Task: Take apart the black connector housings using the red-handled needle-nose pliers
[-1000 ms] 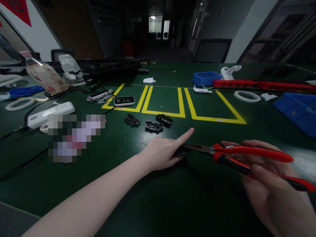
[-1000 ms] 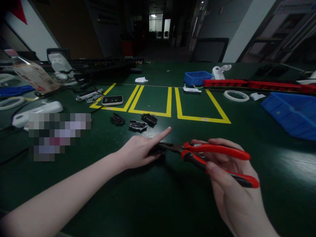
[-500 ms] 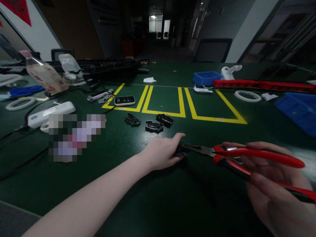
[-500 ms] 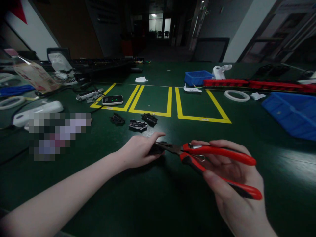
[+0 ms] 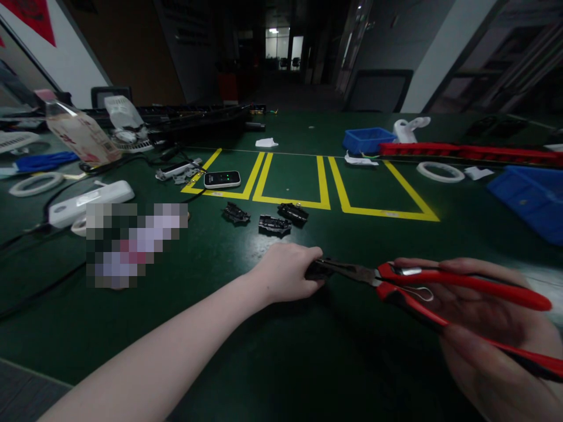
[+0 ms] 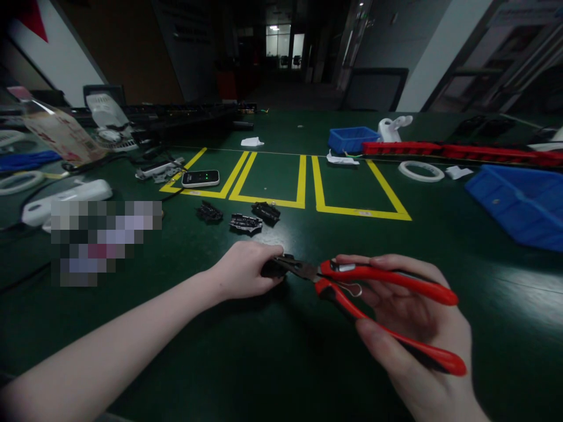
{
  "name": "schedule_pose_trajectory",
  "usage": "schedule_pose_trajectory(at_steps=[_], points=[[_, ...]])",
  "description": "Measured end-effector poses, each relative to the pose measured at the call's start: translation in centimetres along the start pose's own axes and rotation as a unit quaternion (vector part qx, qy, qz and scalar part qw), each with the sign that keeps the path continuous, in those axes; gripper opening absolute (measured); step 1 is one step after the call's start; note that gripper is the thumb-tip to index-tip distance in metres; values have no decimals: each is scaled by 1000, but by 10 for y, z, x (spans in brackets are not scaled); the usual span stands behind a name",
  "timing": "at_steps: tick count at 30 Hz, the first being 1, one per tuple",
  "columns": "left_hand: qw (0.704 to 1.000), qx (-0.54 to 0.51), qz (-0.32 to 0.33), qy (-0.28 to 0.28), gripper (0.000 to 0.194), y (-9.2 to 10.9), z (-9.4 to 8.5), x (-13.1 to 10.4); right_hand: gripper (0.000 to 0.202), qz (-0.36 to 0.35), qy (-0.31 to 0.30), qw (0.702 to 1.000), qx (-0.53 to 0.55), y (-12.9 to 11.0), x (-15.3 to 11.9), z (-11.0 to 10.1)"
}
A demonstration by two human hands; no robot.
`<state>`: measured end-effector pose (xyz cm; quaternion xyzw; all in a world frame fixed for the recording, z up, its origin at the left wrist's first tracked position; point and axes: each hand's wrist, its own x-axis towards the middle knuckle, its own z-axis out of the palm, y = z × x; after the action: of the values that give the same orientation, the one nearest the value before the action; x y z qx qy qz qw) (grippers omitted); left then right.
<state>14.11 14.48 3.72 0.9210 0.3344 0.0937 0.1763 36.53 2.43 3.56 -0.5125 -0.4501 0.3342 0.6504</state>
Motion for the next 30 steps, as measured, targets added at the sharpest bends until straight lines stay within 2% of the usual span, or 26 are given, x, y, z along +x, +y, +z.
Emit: schedule_pose_trajectory(at_steps=[3, 8, 20, 27, 30], points=[[1000, 1, 2, -2, 13, 0, 0, 0, 48, 6, -17, 1000, 5, -1, 5, 3], [1000, 9, 0, -13, 13, 2, -2, 0, 43, 34, 16, 999, 10, -3, 10, 10], [1000, 11, 4, -22, 14, 3, -5, 0, 41, 4, 6, 1000, 26, -2, 8, 5], [1000, -15, 7, -24, 10, 2, -5, 0, 42, -38, -52, 998, 7, 1, 5, -1], [999, -34, 15, -28, 10, 1, -5, 0, 48, -54, -46, 997, -5, 1, -2, -5]])
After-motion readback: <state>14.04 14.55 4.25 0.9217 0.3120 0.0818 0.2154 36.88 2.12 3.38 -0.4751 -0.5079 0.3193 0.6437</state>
